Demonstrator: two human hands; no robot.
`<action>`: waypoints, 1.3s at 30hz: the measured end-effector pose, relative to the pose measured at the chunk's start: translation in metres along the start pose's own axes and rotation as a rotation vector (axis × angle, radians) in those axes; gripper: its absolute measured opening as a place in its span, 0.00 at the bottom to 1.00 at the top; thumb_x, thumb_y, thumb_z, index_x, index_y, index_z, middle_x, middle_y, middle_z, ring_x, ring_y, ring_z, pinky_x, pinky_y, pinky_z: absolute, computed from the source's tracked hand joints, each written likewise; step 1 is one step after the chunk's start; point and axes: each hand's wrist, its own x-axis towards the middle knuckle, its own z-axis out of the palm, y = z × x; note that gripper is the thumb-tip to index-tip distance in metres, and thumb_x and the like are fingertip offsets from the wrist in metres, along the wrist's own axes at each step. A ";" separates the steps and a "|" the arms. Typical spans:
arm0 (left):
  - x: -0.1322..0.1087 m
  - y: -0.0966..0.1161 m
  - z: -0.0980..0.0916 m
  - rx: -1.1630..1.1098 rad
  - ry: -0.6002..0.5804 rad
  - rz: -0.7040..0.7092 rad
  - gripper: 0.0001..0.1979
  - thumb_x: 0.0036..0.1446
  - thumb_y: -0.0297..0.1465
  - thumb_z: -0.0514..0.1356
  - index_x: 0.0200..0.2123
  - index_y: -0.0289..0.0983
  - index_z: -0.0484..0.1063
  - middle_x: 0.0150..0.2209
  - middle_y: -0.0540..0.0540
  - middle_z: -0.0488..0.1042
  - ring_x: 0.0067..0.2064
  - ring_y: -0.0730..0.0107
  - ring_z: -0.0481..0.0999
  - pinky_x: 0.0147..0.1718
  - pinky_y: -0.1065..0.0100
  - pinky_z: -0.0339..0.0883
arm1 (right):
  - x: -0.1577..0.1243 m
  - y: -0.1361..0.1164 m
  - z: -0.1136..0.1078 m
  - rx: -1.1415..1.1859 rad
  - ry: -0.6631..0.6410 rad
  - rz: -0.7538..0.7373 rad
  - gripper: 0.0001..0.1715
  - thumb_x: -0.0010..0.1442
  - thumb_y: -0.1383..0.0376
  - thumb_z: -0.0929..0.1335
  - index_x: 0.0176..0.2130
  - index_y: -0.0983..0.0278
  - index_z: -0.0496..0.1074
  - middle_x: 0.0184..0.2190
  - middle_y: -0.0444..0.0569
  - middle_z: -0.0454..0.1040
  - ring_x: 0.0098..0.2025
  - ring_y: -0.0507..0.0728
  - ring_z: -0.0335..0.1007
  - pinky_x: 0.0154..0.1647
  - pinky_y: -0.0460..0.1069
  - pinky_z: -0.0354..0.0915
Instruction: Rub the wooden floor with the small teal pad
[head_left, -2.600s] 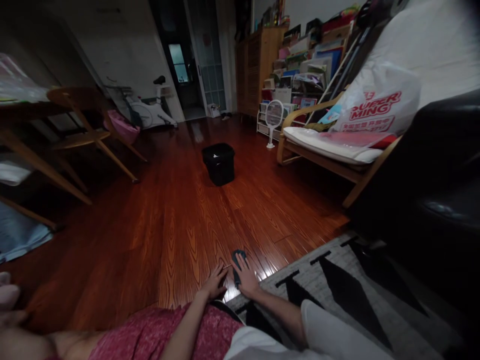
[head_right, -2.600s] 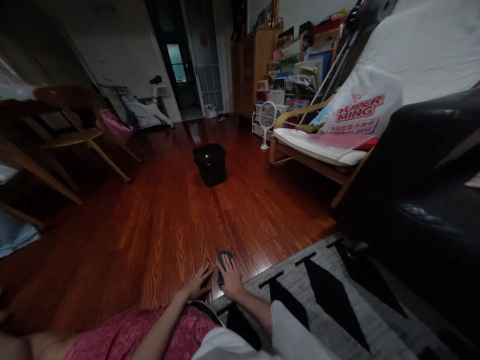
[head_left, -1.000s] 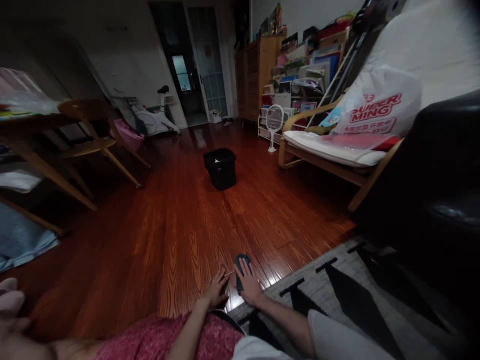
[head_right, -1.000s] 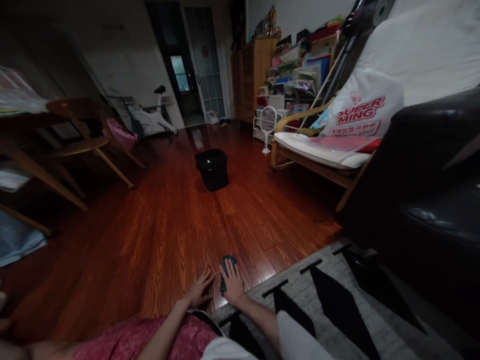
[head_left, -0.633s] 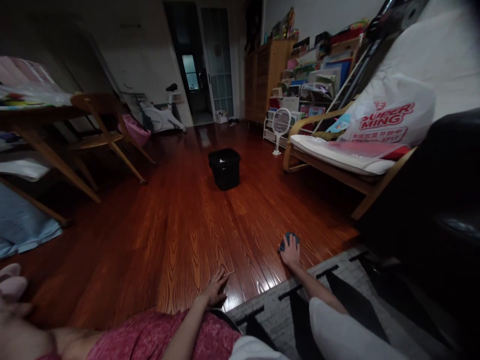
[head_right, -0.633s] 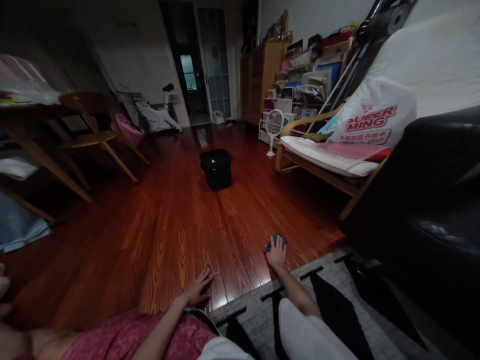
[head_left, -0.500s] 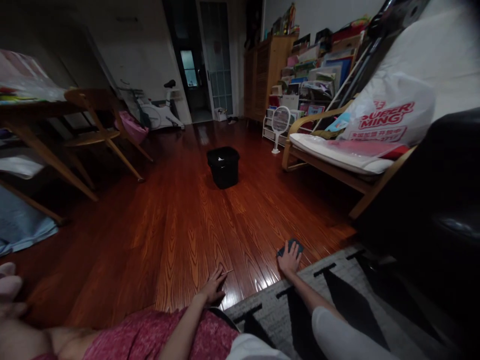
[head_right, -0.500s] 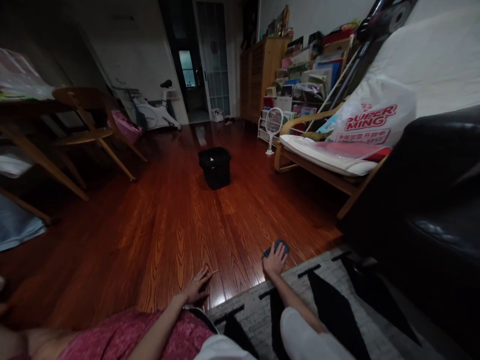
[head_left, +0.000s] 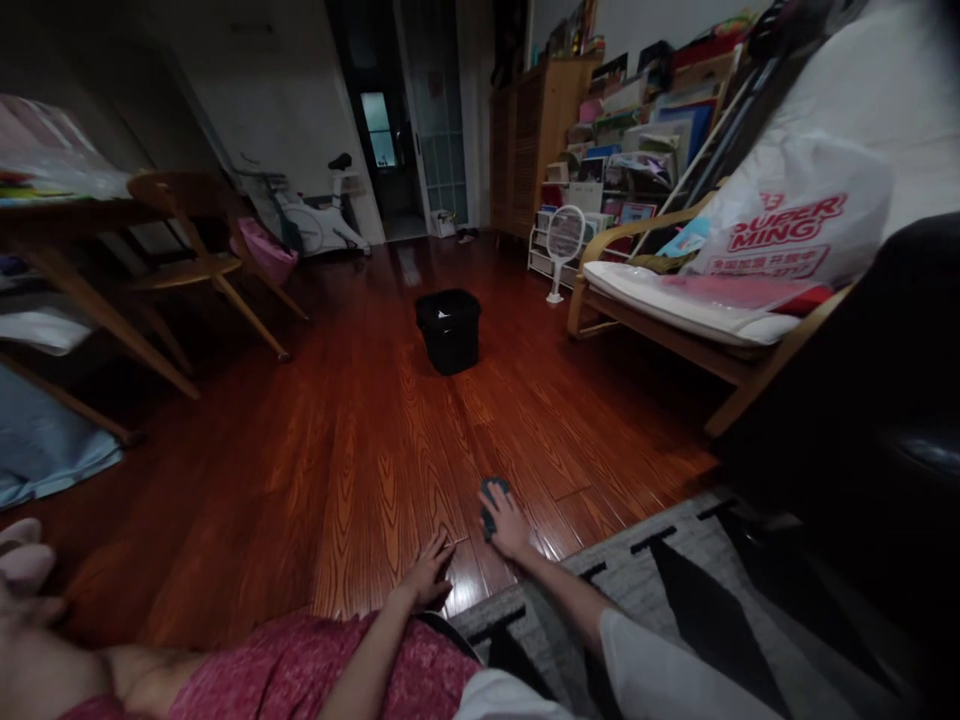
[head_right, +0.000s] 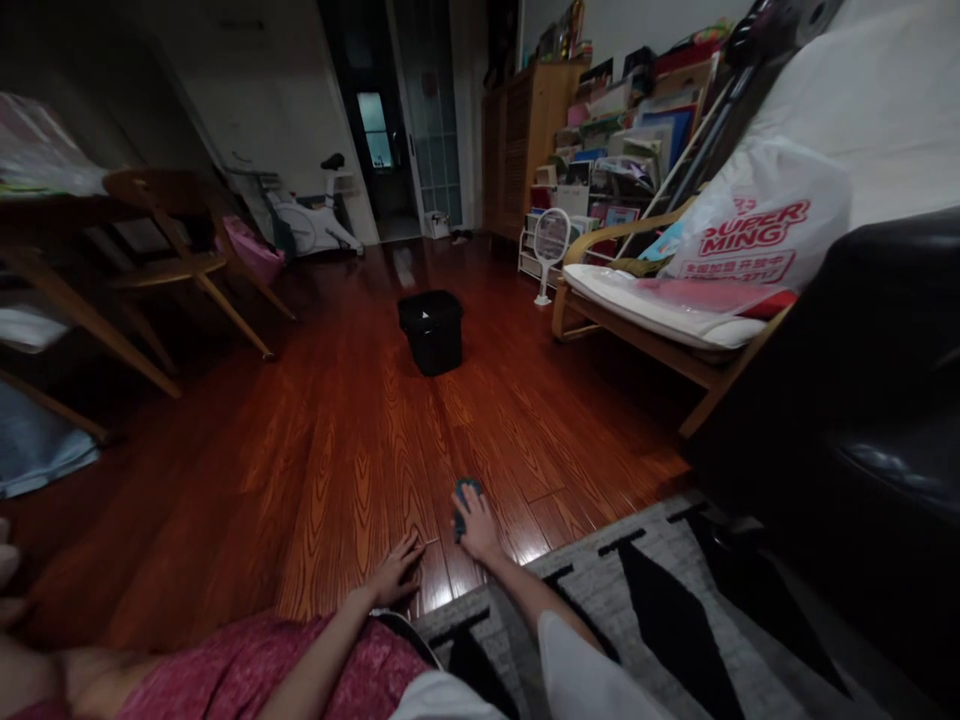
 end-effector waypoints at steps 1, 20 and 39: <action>0.000 0.000 0.000 -0.010 0.004 0.004 0.44 0.55 0.41 0.62 0.72 0.45 0.48 0.75 0.44 0.34 0.74 0.52 0.34 0.69 0.44 0.39 | 0.005 0.022 -0.013 -0.038 0.027 0.101 0.34 0.67 0.59 0.59 0.70 0.59 0.57 0.73 0.55 0.50 0.74 0.60 0.41 0.72 0.61 0.41; -0.013 0.025 -0.016 0.003 -0.016 -0.050 0.45 0.55 0.37 0.60 0.73 0.44 0.43 0.75 0.45 0.30 0.74 0.53 0.30 0.69 0.42 0.37 | -0.045 -0.069 0.027 0.017 -0.054 0.032 0.53 0.55 0.59 0.69 0.73 0.61 0.45 0.75 0.54 0.37 0.76 0.65 0.29 0.73 0.62 0.31; -0.012 0.034 -0.029 0.105 -0.018 -0.178 0.52 0.49 0.35 0.66 0.72 0.53 0.41 0.75 0.48 0.30 0.74 0.48 0.30 0.65 0.29 0.33 | -0.025 0.094 -0.040 -0.045 0.299 0.620 0.42 0.61 0.63 0.60 0.71 0.71 0.49 0.74 0.64 0.39 0.75 0.66 0.26 0.72 0.65 0.33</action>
